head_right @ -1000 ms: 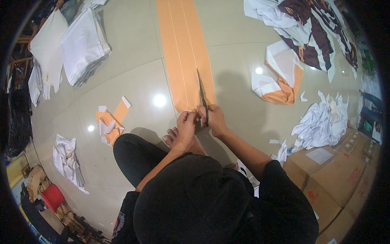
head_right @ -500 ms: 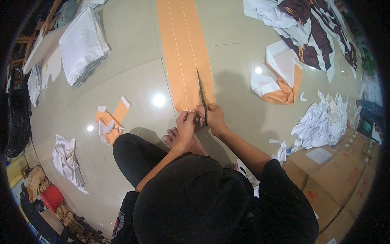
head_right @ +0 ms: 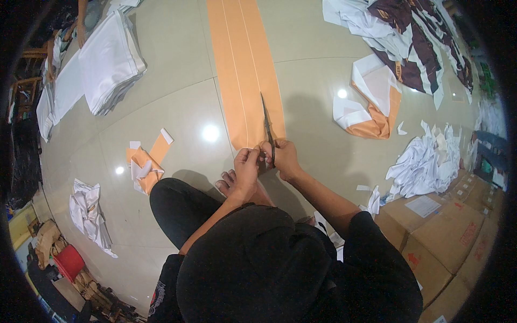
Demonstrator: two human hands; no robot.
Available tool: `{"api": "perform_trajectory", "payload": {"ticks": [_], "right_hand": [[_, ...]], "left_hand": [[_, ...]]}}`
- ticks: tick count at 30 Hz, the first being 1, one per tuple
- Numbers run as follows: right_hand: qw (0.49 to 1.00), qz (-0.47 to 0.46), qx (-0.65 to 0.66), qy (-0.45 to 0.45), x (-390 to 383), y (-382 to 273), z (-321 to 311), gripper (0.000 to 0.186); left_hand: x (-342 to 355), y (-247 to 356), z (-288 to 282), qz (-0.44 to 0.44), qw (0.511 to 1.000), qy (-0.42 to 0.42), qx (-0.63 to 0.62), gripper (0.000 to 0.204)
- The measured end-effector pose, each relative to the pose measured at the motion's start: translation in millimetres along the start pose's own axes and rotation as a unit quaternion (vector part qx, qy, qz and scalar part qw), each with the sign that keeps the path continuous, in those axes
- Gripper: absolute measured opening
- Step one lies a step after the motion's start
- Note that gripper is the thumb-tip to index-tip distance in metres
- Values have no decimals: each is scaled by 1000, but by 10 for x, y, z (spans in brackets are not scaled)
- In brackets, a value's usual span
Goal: The person sits on the floor and uses scissors to cut a large piece of orange fabric into long, narrow strips. The person holds the fabric with one hand and cuts along pre-marked lines with the other.
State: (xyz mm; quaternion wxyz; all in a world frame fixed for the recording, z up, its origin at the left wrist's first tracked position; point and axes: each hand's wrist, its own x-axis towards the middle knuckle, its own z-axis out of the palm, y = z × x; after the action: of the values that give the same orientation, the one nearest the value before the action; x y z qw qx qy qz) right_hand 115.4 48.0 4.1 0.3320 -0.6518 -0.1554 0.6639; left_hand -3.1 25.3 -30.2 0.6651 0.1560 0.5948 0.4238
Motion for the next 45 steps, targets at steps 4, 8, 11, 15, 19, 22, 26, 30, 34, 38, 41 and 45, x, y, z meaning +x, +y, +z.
{"api": "perform_trajectory", "payload": {"ticks": [4,8,11,15,19,22,26,30,34,38,41,45], "right_hand": [[1000,-17,-1,5,38,-13,-6,25],[999,-33,-12,1,68,-129,45,28],[999,-21,-24,-4,161,-119,10,26],[1000,-15,-13,1,172,-166,36,27],[1000,-14,-2,19,156,-217,90,25],[1000,-13,7,27,152,-238,107,24],[1000,-12,9,25,163,-224,100,23],[1000,-10,4,24,175,-206,88,20],[1000,-12,6,25,170,-211,92,19],[999,-13,9,32,159,-212,108,18],[1000,-21,14,15,196,-169,73,17],[999,-27,8,17,199,-161,71,19]], "left_hand": [[-8,18,6,-3,1000,-3,-5,23],[-1,7,-16,-8,1000,-7,-12,22],[-8,14,0,-8,1000,-6,-14,21],[-23,34,6,-10,1000,-8,-22,20],[-9,10,-11,-5,1000,-15,-24,20],[-4,10,-14,-7,1000,-17,-24,20],[-24,36,-1,-7,999,-17,-28,20],[-6,10,-10,-3,1000,-12,-17,21],[-11,20,-2,-3,1000,-13,-19,21],[-13,32,4,-5,1000,-12,-22,22],[-9,20,5,0,1000,-11,-18,23],[-4,-4,-8,3,1000,-8,-20,23]]}}
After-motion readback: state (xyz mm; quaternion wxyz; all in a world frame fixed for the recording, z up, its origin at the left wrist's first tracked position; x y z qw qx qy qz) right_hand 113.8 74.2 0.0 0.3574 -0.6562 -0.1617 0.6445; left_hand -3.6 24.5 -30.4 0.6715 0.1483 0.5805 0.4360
